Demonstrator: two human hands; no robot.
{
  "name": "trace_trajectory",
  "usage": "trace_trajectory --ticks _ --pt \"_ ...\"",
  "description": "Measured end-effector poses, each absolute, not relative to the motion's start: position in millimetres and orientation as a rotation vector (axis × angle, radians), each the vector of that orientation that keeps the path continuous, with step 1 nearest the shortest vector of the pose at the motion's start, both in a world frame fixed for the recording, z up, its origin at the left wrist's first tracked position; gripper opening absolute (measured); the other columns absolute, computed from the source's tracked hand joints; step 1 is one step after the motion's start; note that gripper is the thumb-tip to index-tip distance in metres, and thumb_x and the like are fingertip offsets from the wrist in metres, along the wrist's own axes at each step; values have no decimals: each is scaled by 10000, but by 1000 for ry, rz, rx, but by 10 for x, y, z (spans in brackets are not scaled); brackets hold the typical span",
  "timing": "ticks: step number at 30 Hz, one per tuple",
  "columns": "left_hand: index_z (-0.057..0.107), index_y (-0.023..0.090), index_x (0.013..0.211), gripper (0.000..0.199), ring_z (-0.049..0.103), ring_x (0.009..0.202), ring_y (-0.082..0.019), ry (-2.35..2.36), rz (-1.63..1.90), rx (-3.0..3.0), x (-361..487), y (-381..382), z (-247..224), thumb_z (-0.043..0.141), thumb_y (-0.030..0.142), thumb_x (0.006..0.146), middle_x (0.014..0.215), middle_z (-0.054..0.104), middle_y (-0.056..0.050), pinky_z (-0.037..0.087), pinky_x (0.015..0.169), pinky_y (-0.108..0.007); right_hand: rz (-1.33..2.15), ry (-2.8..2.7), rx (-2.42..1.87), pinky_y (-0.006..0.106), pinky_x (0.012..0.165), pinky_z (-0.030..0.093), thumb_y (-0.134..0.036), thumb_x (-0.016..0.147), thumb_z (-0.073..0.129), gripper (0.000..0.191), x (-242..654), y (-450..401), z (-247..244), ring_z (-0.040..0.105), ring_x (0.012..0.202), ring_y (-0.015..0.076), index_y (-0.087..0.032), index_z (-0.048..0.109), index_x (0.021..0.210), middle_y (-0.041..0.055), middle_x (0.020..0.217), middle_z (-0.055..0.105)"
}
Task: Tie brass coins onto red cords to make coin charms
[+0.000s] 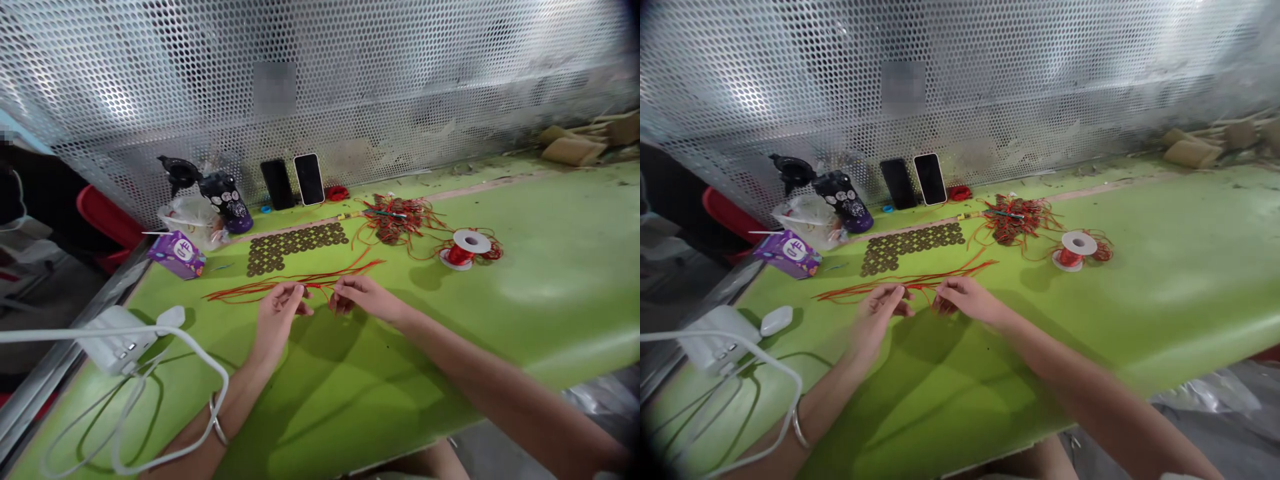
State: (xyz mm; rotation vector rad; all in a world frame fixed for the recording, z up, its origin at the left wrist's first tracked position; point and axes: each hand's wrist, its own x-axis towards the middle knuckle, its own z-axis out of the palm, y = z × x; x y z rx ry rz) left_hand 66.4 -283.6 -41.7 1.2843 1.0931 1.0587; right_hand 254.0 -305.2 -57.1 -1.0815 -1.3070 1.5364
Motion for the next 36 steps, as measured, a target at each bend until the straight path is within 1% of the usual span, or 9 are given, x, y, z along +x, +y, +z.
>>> trace_trajectory --ticks 5,7,9,13,18,23,24,29,36 --pt "613 150 808 266 602 496 -102 1090 1084 1275 658 -2840 -400 693 393 735 705 668 3 510 529 -233 1821 -984 -864 164 486 406 -420 744 691 302 2544 -3094 -498 632 698 107 -153 557 704 75 909 687" --pt "616 152 813 249 604 506 -101 1082 1082 1277 658 -2843 -399 689 381 745 712 669 3 509 535 -233 1873 -966 -824 151 457 362 -387 752 697 278 2556 -3097 -496 619 694 98 -149 562 705 75 912 687" --pt "615 152 810 238 600 504 -100 1081 1084 1273 660 -2844 -400 687 371 749 714 672 1 505 531 -232 1907 -972 -804 148 447 327 -363 759 701 258 2563 -3094 -508 587 640 76 -144 573 712 52 855 684" --pt "617 146 802 233 599 507 -101 1094 1091 1257 664 -2840 -412 692 359 740 710 675 -4 504 534 -234 1879 -967 -789 153 488 339 -345 755 718 246 2564 -3087 -531 495 544 39 -138 589 723 -2 742 649" --pt "620 146 814 239 604 524 -104 1104 1085 1296 668 -2830 -437 673 372 758 722 683 -15 509 545 -229 1930 -955 -852 169 521 357 -400 747 715 290 2567 -3096 -521 506 602 59 -147 575 718 24 837 643" --pt "618 148 791 242 603 510 -110 1099 1095 1304 667 -2820 -431 673 381 749 712 680 -15 515 534 -236 1759 -1198 -947 169 468 264 -411 753 705 281 2565 -3111 -528 434 586 38 -141 632 727 21 940 581" --pt "621 149 786 237 603 517 -110 1098 1097 1306 665 -2819 -431 675 376 747 708 680 -15 517 540 -235 1761 -1230 -937 173 462 249 -412 760 698 280 2564 -3112 -531 432 584 40 -140 638 730 22 927 578" --pt "644 156 799 195 627 590 -116 1091 1094 1365 654 -2809 -449 666 347 767 719 692 -15 517 599 -226 1878 -1156 -831 190 463 213 -417 776 685 286 2562 -3105 -556 457 562 62 -144 615 724 -9 677 546" --pt "648 161 808 225 640 644 -136 1093 1028 1405 640 -2777 -500 678 378 758 761 695 -20 523 638 -248 1985 -1038 -760 177 455 232 -400 752 712 286 2542 -3105 -556 531 623 84 -143 592 717 8 688 601"
